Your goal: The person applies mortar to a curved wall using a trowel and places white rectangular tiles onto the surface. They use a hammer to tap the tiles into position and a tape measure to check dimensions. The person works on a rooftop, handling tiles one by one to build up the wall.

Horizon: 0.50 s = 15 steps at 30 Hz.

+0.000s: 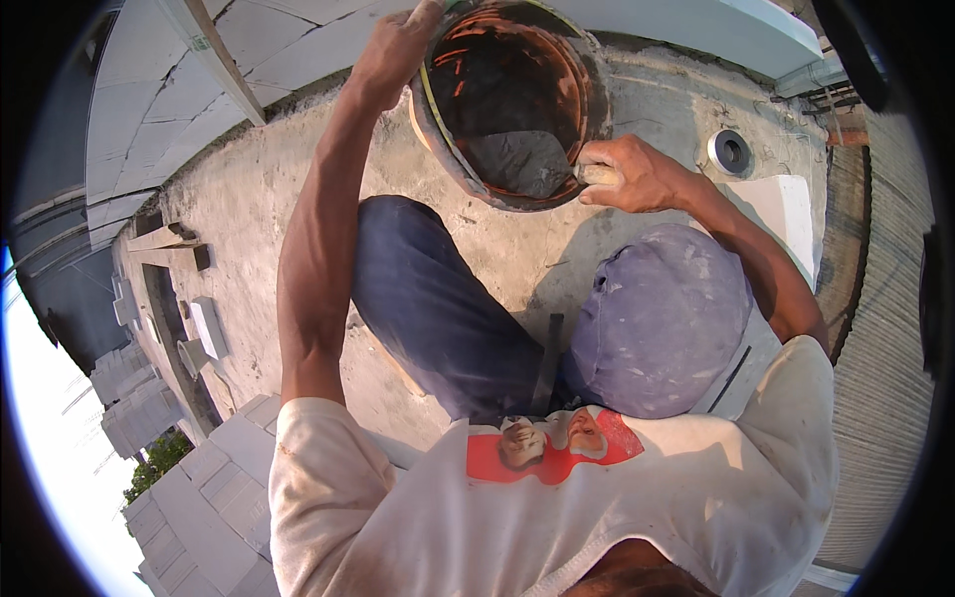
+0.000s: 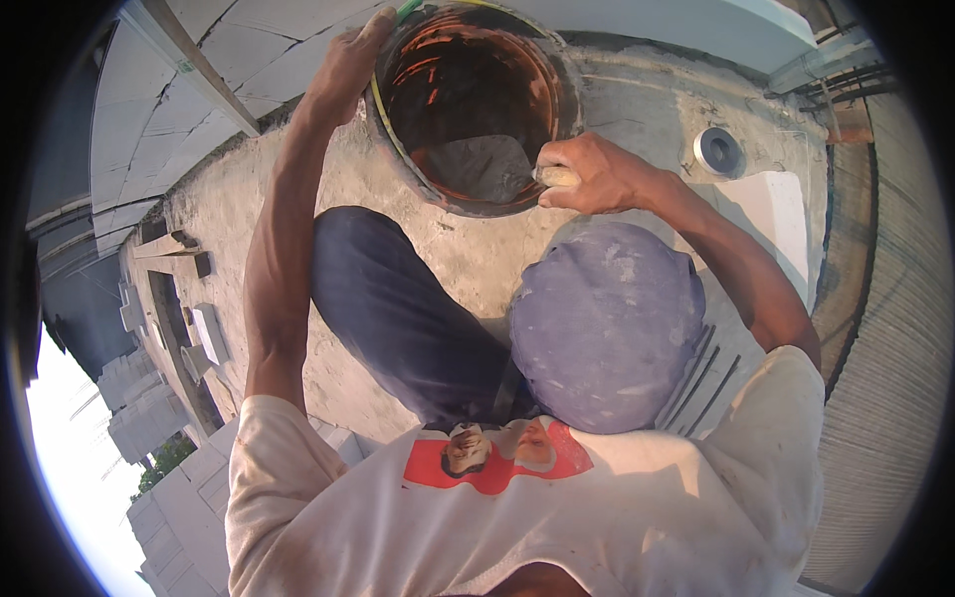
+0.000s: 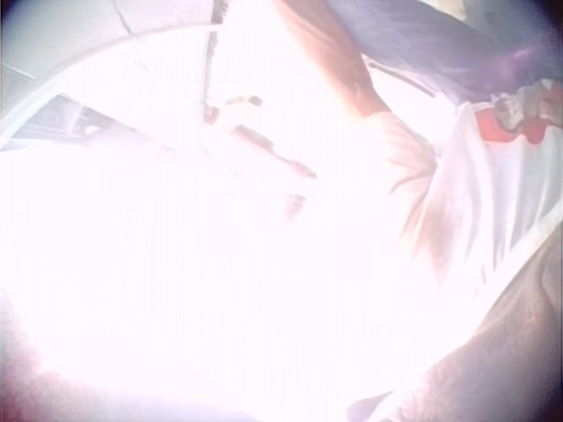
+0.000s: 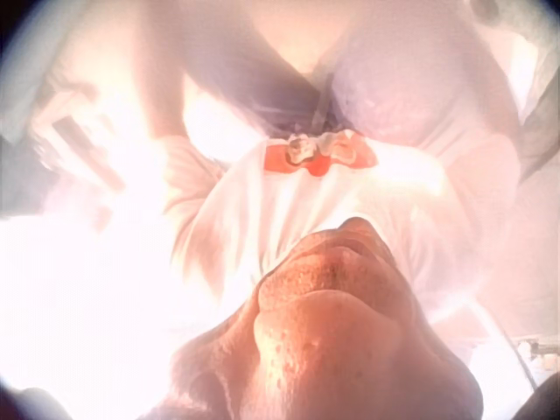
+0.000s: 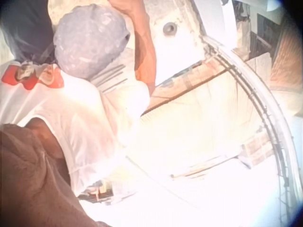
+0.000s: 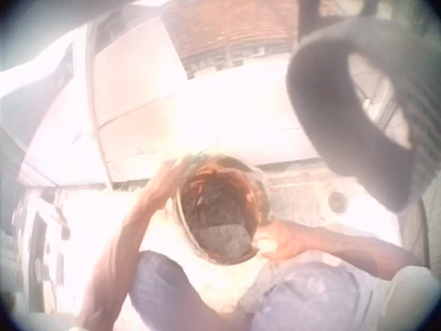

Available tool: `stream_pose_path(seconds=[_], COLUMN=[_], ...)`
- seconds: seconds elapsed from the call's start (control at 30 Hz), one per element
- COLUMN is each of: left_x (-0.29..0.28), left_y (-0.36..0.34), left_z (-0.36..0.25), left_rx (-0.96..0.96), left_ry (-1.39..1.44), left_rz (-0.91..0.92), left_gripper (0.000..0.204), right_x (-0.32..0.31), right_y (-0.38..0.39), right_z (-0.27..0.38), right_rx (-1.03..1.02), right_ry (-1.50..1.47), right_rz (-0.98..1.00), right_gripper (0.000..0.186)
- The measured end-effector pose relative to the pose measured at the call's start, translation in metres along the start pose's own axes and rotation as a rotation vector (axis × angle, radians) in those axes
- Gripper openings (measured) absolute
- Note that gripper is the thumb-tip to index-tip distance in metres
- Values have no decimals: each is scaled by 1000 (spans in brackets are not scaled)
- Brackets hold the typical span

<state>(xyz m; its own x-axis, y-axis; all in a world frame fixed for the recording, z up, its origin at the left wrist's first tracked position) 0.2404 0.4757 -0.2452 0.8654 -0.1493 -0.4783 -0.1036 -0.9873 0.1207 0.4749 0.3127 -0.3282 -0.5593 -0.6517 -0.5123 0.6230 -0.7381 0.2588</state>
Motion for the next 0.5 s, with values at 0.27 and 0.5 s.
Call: stream_pose_path(seconds=[0.27, 0.5], left_x=[-3, -2], left_y=[-8, -11], left_z=[19, 14], left_rx=[-186, -215], left_ry=[192, 82], left_rz=[-101, -134], left_gripper=[57, 59], right_x=[-27, -111], right_y=[51, 150], right_z=[-54, -134], right_rx=[126, 453], right_ry=[-134, -176], right_rz=[-166, -542], right_gripper=[53, 51])
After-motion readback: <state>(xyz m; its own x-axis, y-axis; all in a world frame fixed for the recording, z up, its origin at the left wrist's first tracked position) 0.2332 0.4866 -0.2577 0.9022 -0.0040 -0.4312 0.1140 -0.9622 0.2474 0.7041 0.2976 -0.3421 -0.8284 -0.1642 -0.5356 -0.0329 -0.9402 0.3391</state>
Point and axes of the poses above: each hand's wrist, its own y-axis away from the middle knuckle, its own x-axis out of the palm, z = x × y, the point moved 9 cm from there along -y, towards the middle knuckle, and after that the axes turned 6 degrees about -z, right-handed, at the moved point
